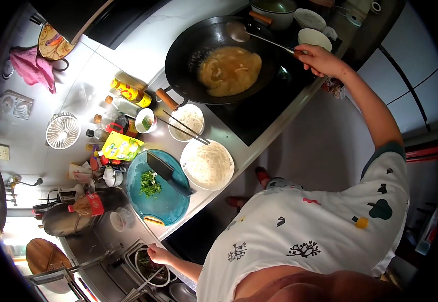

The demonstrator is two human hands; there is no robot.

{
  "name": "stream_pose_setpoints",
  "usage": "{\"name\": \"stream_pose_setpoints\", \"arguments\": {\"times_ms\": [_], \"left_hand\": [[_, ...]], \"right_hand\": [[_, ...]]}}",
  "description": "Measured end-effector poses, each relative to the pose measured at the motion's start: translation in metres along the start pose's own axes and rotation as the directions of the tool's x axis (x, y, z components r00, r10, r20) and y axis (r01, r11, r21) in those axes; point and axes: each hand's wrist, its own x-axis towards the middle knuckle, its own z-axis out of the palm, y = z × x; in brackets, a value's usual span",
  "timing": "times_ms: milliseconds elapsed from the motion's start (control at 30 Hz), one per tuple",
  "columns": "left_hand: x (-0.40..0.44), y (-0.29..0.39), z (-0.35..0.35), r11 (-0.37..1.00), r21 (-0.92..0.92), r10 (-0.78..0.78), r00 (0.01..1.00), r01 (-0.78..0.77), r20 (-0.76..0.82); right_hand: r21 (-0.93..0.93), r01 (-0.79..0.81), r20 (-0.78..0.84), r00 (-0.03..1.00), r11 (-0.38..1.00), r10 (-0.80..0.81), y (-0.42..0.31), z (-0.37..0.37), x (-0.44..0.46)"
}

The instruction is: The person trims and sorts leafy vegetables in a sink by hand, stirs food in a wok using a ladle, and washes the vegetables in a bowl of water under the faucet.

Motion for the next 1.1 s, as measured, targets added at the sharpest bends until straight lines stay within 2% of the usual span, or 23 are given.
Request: {"name": "stream_pose_setpoints", "arguments": {"times_ms": [100, 267, 467, 600, 767, 800, 900, 1033, 1067, 1100], "left_hand": [[0.000, -0.008, 0.004, 0.998, -0.061, 0.016, 1.000, -0.015, 0.013], [-0.003, -0.005, 0.007, 0.996, -0.089, -0.005, 1.000, 0.006, 0.014], [-0.004, -0.002, 0.007, 0.996, -0.086, -0.013, 1.000, 0.016, 0.028], [-0.003, -0.001, 0.006, 0.998, -0.057, -0.026, 0.999, 0.028, 0.028], [0.000, -0.001, 0.009, 0.998, -0.065, -0.023, 0.999, 0.025, 0.031], [0.002, 0.000, 0.011, 0.998, -0.061, -0.020, 0.999, 0.022, 0.036], [0.002, 0.007, 0.012, 0.997, -0.075, -0.032, 0.999, 0.035, 0.034], [0.005, 0.002, 0.021, 0.997, -0.080, -0.015, 0.999, 0.019, 0.050], [0.004, 0.005, 0.022, 0.997, -0.075, -0.007, 0.998, 0.011, 0.055], [0.004, 0.006, 0.023, 0.998, -0.071, 0.000, 0.998, 0.004, 0.058]], "right_hand": [[0.135, -0.129, 0.099, 0.988, 0.982, 0.116, -0.001, -0.004, -0.002], [0.177, -0.165, 0.347, 0.933, 0.970, 0.095, -0.006, 0.008, 0.000], [0.149, -0.074, 0.372, 0.928, 0.986, 0.013, -0.023, 0.021, -0.010], [0.010, 0.028, 0.336, 0.941, 1.000, -0.030, -0.037, 0.021, -0.027], [-0.324, 0.207, 0.230, 0.964, 0.923, -0.136, -0.081, 0.011, -0.080], [-0.355, 0.391, 0.199, 0.919, 0.849, -0.340, -0.064, 0.008, -0.080], [-0.405, 0.260, 0.233, 0.956, 0.877, -0.176, -0.088, -0.004, -0.107], [-0.444, 0.311, 0.272, 0.940, 0.840, -0.204, -0.079, 0.002, -0.110], [-0.474, 0.239, 0.276, 0.954, 0.847, -0.115, -0.081, 0.007, -0.108], [-0.503, 0.259, 0.245, 0.958, 0.825, -0.151, -0.072, 0.014, -0.104]]}}
